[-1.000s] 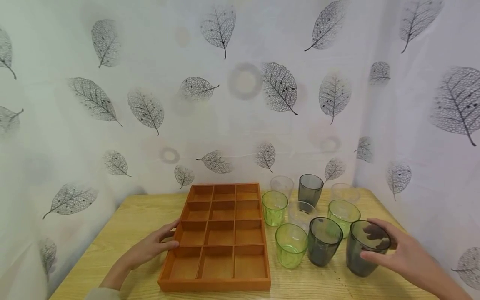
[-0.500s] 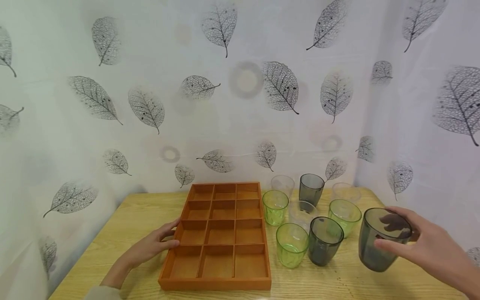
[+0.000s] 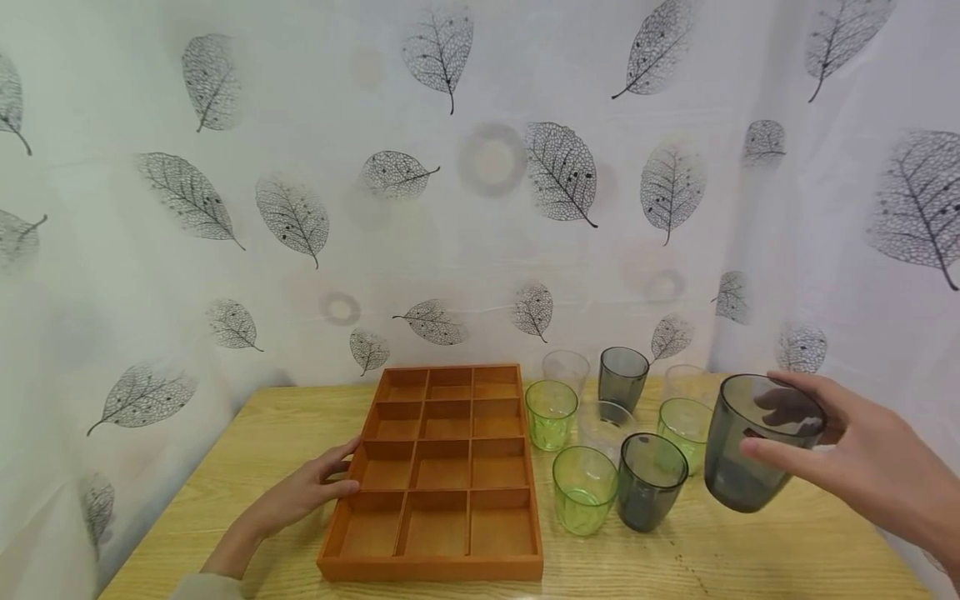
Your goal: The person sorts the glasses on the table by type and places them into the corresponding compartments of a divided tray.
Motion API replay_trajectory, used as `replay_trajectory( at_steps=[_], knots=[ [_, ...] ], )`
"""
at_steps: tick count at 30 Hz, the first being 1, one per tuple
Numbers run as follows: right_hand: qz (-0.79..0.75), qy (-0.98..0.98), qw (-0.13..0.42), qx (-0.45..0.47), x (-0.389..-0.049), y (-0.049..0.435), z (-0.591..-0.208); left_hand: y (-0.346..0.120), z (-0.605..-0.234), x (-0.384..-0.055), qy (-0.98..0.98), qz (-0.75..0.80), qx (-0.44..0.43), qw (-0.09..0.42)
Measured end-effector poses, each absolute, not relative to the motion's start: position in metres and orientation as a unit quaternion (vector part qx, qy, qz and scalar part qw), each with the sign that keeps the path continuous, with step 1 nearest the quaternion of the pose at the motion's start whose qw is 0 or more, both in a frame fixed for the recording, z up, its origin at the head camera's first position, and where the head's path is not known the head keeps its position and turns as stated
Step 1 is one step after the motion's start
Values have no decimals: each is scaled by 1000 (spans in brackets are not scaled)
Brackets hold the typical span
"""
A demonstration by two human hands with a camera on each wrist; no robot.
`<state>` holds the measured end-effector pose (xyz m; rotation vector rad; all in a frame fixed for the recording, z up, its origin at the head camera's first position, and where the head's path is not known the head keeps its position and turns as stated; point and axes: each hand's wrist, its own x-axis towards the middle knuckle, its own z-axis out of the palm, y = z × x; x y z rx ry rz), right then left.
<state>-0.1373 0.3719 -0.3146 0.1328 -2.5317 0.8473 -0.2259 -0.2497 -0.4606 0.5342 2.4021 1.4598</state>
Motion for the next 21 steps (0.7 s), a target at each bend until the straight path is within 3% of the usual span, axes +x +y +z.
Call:
replay_trajectory(
  at_steps=[11,21],
  knots=[
    [272,-948,156,47,-145,343,-288,-250,-460,-225,831,506,189,135],
    [322,-935,94,117,-157,303,-275,-250,-459,-225,831,505,186,143]
  ],
)
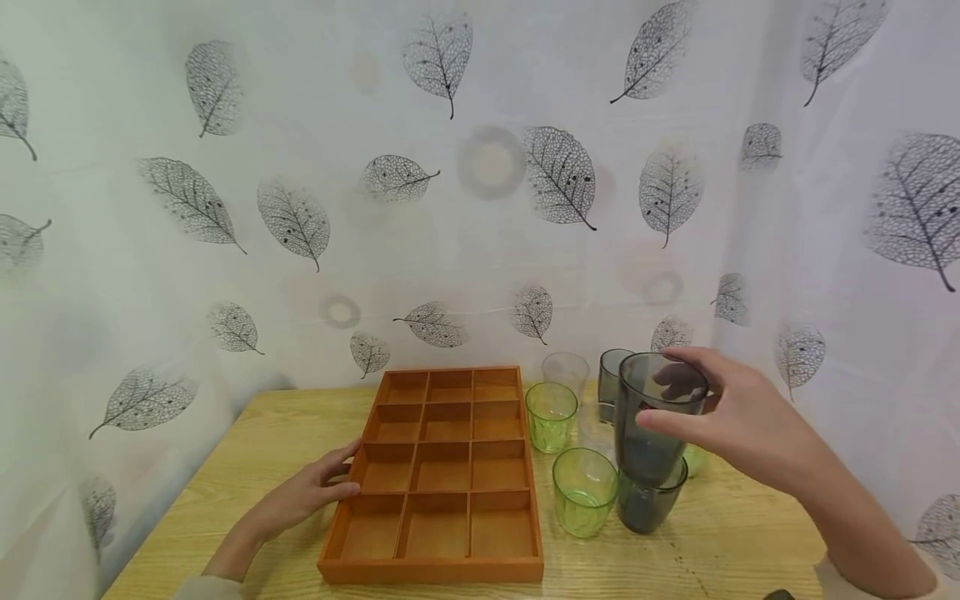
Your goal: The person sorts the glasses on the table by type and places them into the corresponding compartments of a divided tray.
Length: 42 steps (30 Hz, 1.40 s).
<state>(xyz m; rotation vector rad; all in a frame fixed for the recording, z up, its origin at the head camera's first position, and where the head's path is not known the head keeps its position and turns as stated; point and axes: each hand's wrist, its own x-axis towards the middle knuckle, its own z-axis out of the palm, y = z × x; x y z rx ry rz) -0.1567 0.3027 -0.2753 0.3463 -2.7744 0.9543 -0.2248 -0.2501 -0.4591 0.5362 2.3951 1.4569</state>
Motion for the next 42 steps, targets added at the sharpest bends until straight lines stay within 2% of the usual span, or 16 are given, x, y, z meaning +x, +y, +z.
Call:
replay_trajectory(
  at_steps=[5,16,31,42],
  knots=[
    [333,-930,70,139,-165,275,-276,-250,-459,-224,831,504,187,142],
    [344,-922,66,165,-174,218,-284,-249,-461,-224,824,515,186,147],
    [398,-900,29,172,-197,149,-309,-249,-460,-224,827,512,176,150],
    [426,-888,24,173,-216,110,-325,-249,-459,-224,826,512,185,148]
  ],
)
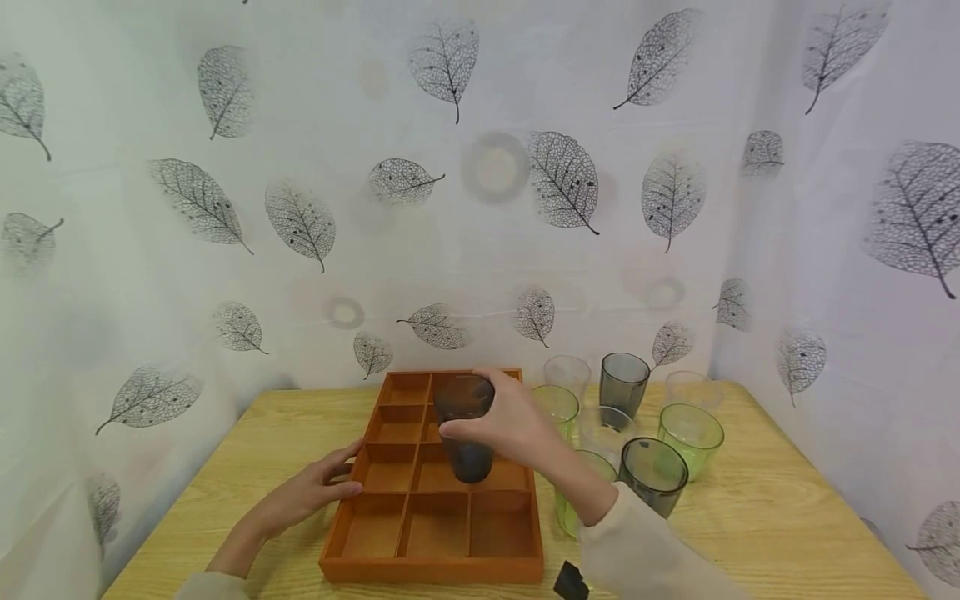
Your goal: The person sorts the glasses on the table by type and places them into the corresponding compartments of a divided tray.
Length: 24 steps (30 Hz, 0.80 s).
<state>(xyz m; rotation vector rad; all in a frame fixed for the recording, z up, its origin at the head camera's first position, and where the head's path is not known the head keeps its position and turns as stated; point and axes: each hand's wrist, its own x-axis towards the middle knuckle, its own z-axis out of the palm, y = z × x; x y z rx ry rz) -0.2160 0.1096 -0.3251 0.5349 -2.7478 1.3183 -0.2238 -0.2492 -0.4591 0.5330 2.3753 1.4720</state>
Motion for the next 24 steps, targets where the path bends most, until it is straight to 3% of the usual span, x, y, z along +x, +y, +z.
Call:
replay_trajectory(
  at_steps=[24],
  knots=[
    [491,-853,20,177,-262,37,-349,-249,-459,-225,837,499,173,145]
  ],
)
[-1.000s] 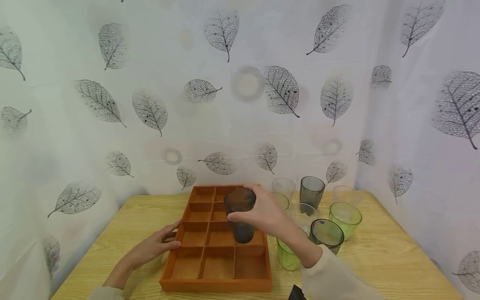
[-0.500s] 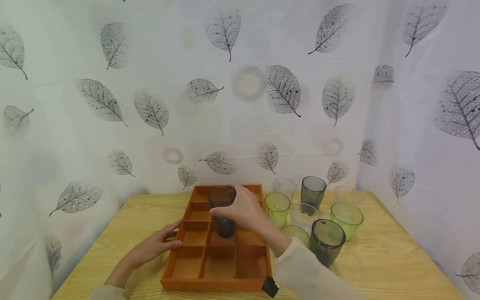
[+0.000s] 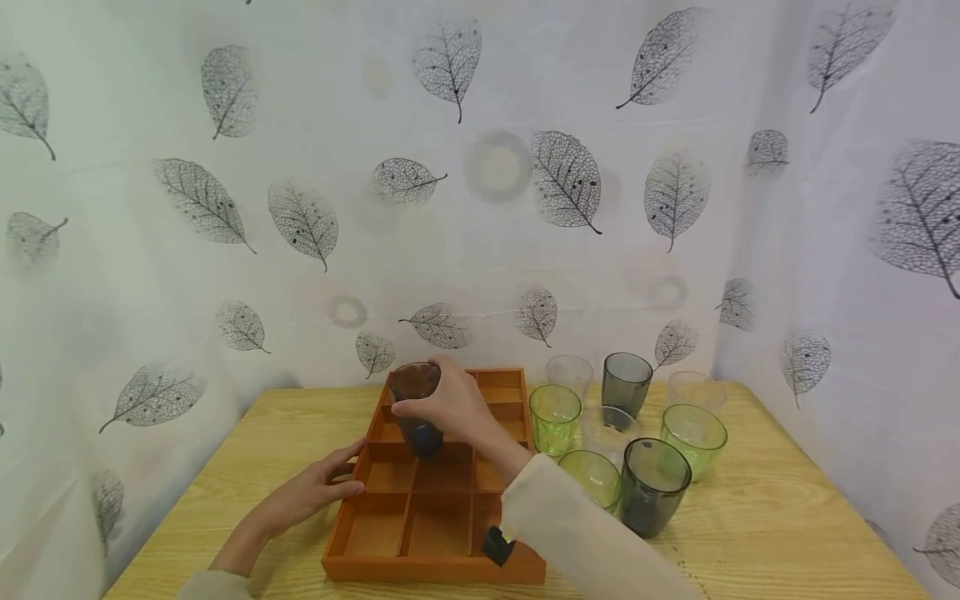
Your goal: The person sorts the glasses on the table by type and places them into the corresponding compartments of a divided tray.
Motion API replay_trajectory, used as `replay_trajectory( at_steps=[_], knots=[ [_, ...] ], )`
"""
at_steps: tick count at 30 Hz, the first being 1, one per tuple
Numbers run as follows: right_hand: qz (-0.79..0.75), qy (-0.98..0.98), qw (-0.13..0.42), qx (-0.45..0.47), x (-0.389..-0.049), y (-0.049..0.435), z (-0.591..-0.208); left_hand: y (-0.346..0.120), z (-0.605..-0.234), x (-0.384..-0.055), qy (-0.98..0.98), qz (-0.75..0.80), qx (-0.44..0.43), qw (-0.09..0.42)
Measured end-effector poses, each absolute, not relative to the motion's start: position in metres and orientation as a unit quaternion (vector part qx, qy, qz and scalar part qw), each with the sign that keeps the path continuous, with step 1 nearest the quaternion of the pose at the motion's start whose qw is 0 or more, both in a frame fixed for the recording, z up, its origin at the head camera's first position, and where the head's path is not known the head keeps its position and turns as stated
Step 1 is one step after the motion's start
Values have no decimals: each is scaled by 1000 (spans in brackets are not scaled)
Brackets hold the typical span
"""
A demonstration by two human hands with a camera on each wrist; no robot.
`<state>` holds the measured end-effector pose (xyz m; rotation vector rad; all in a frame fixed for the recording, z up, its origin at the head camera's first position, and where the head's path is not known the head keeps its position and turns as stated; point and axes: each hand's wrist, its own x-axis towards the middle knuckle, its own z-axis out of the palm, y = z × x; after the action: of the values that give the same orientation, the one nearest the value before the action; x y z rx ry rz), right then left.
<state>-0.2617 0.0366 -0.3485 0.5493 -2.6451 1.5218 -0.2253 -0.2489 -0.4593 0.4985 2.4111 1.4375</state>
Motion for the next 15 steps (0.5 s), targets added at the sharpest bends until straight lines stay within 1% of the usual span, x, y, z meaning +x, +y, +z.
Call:
replay_trajectory(
  at_steps=[15],
  knots=[
    [509,-842,22,180,-293,6,-358,-251,-461,-225,820,519,186,152]
  ],
)
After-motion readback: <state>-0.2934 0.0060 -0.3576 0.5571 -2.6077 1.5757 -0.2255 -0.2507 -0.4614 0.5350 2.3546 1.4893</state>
